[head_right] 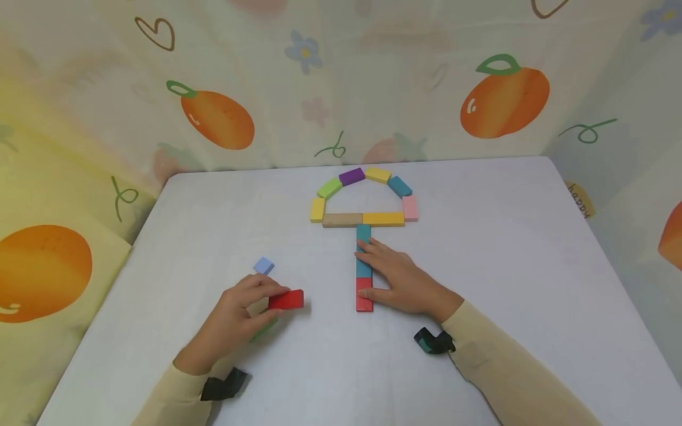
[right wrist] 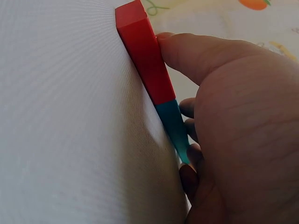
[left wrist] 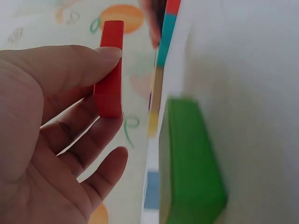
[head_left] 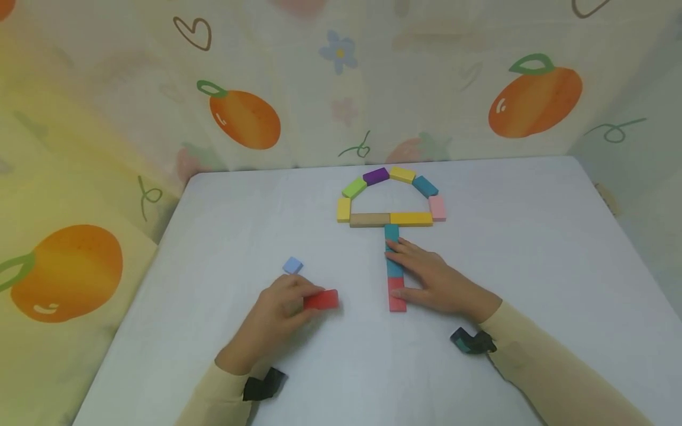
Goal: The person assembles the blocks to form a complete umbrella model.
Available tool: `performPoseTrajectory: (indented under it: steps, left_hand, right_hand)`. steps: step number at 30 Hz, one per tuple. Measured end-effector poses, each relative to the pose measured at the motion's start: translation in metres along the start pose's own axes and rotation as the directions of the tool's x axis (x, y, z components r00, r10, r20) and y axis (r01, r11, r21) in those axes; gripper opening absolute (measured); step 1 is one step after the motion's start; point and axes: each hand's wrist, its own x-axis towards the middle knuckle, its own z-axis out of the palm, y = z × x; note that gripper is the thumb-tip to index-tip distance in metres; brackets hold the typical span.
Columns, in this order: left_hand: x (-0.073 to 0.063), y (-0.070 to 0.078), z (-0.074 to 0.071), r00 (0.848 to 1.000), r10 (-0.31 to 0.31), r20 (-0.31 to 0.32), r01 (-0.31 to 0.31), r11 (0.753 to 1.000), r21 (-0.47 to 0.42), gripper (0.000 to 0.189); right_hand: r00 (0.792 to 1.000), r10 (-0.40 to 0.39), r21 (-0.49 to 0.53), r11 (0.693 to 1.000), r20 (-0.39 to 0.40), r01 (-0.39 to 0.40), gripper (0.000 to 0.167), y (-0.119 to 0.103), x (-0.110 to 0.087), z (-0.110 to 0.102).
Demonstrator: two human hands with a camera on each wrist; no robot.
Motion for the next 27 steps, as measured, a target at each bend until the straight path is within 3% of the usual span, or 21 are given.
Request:
performPoseTrajectory:
  steps: [4,12,22,25,27]
  left_hand:
    - [0.003,0.011,0.010,0.999,0.021,0.044,-0.019,0.999,-0.037,0.040]
    - [0.007,0.034,0.033,0.991,-0.022,0.131,0.031,0.998,-0.063,0.032]
    - [0.005,0.055,0.070,0.981,-0.088,0.174,0.096,0.995,-0.038,0.037]
    - [0.006,0.057,0.069,0.966,-0.101,0.238,0.120,0.990,-0.067,0.046]
    - [0.007,0.056,0.063,0.947,-0.110,0.302,0.140,0.987,-0.082,0.053]
  right_hand:
    - [1.000,0.009,-0.002,1.000,-0.001,-0.009,0.082,0.000,0.000,0.000]
    - [1.000,0.015,-0.001,1.000,-0.001,-0.015,0.082,-0.001,0.000,-0.001]
    - [1.000,0.007,-0.001,1.000,-0.009,-0.007,0.082,-0.001,0.000,-0.002]
    - [1.000,0.006,-0.004,1.000,-0.008,-0.006,0.081,-0.001,0.000,-0.001]
    - [1.000,0.009,-0.002,1.000,-0.006,-0.009,0.081,-0.001,0.001,-0.001]
